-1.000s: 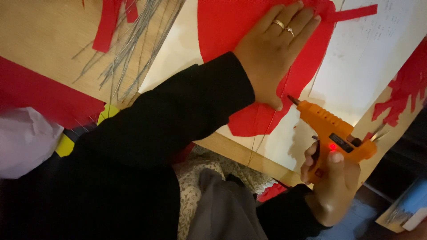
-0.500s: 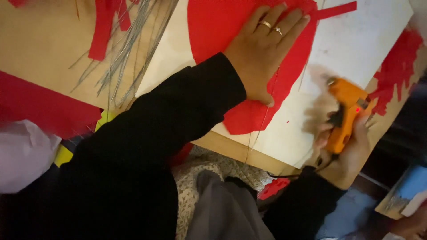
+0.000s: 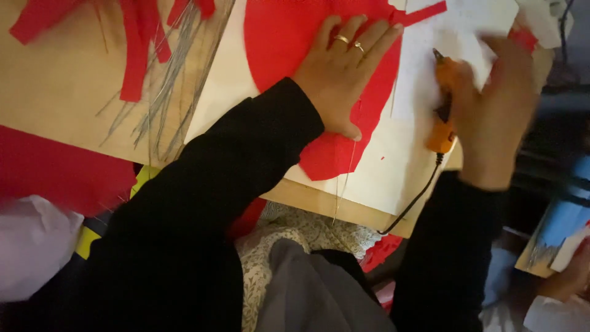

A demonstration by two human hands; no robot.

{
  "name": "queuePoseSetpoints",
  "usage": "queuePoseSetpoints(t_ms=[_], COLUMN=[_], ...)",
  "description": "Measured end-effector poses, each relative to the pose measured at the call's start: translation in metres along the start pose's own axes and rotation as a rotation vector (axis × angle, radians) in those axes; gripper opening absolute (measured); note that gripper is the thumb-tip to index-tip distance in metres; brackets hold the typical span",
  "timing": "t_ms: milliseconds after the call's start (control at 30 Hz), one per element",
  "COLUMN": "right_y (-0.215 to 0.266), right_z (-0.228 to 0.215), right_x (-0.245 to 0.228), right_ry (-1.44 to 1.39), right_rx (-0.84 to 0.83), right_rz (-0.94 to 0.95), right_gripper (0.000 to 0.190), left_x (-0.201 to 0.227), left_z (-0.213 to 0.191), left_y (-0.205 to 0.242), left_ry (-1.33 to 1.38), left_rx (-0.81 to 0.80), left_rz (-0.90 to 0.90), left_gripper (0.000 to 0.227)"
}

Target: Using a hot glue gun to attach structural wires to large red fabric petals for assembly.

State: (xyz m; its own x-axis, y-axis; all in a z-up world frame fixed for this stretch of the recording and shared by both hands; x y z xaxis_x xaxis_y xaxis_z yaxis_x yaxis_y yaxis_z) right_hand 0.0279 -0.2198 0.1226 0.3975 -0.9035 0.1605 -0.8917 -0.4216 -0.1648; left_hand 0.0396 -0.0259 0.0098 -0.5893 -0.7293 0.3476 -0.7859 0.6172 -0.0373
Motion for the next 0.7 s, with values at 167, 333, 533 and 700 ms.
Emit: queuePoseSetpoints(t_ms=[167, 333, 533, 700], right_y=[-0.078, -0.075, -0.04, -0.038], right_z=[0.007, 0.028, 0.006, 0.014], right_x=[-0.07, -0.04, -0.044, -0.019], right_ry=[-0.366, -0.187, -0.192, -0.109], right_rx=[-0.271, -0.17, -0.271, -0.1], right_rz=[-0.311, -0.373, -0.304, -0.35], right_gripper=[0.066, 0.019, 0.005, 0.014], left_x=[-0.002, -0.004, -0.004, -0.004], left_z=[0.002, 0.0, 0.002, 0.002], left_y=[0.0, -0.001, 0.0, 0.003], left_ry=[-0.001, 0.077, 0.115, 0.155], left_rx=[0.002, -0.02, 0.033, 0.036], left_rz=[0.002, -0.001, 0.021, 0.029], left_gripper=[0.175, 0.166, 0.164, 0.162])
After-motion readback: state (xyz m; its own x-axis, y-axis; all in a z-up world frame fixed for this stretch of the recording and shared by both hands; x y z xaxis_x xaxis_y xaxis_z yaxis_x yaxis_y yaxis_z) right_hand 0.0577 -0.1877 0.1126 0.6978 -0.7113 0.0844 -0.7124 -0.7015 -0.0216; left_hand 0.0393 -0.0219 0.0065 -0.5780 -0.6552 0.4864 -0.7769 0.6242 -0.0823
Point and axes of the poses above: each hand's wrist, its own y-axis away from the middle knuckle, its own z-axis out of the palm, x = y × z, the point moved 5 cm from there along -y, towards the middle knuckle, and after that the axes turned 8 degrees about -x, right-handed, at the moved point
